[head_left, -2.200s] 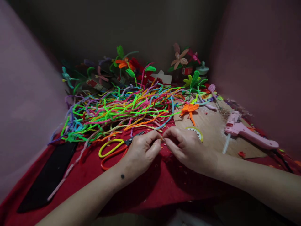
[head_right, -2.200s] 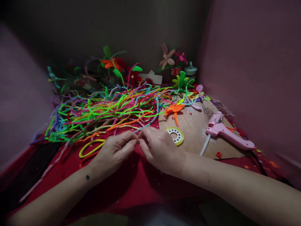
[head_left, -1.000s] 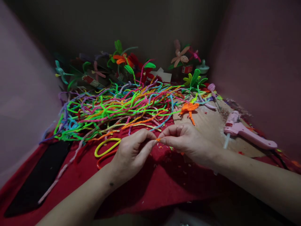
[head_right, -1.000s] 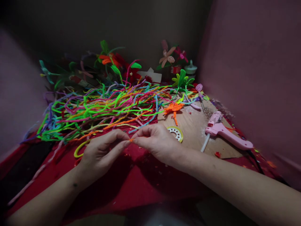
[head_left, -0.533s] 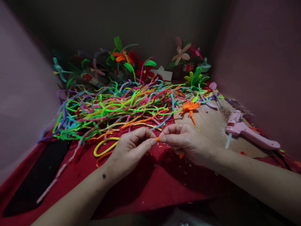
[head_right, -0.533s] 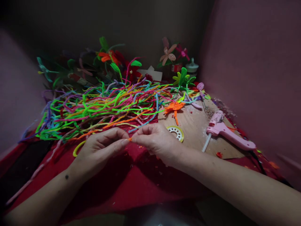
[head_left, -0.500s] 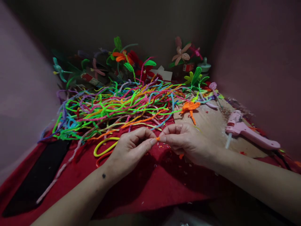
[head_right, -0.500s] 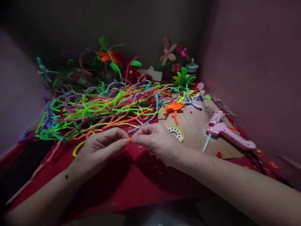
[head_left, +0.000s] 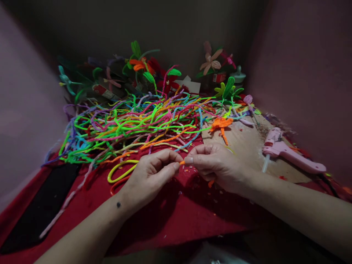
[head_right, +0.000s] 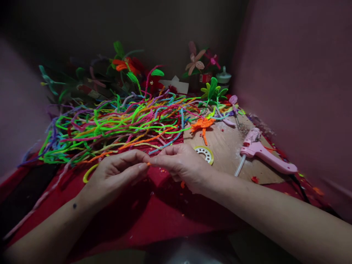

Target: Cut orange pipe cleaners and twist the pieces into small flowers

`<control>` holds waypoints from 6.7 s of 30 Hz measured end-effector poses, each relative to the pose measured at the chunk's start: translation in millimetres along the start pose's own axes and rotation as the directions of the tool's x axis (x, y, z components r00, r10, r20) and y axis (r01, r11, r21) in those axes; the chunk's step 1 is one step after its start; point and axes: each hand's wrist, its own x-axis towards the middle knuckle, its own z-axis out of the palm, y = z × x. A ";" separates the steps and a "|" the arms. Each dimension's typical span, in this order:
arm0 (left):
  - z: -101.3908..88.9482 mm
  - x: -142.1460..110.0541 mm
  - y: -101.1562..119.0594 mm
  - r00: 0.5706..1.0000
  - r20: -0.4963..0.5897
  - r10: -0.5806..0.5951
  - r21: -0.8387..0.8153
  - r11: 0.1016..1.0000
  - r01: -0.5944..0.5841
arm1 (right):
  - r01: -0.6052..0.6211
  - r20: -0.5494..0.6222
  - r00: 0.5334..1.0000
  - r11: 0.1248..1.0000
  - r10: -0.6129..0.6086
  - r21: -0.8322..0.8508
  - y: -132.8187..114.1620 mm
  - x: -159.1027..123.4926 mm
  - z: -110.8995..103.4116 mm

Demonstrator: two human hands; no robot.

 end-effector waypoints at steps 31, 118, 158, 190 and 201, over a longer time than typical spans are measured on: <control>3.1 -0.2 0.8 0.991 -0.070 0.115 0.162 0.981 -0.102 | 0.033 -0.049 0.998 0.994 -0.038 -0.102 1.0 -2.0 2.9; -11.0 -0.2 -3.1 0.985 0.027 -0.168 -0.267 0.949 0.169 | 0.404 0.013 0.784 0.495 -0.620 -0.769 -32.5 -18.7 -39.1; -1.8 5.3 -8.3 0.996 0.082 -0.046 -0.280 0.958 0.068 | 0.366 0.003 0.846 0.575 -0.534 -0.732 -10.5 -11.5 -32.5; 5.3 4.2 -4.9 0.969 0.168 -0.181 0.001 0.983 0.184 | 0.434 0.463 0.704 -0.189 -0.539 -0.881 16.5 -5.4 -25.0; -32.0 6.4 -4.5 0.994 0.102 -0.034 0.409 0.912 -0.010 | 0.362 0.216 0.782 0.144 -0.584 -0.921 0.4 -6.0 -38.1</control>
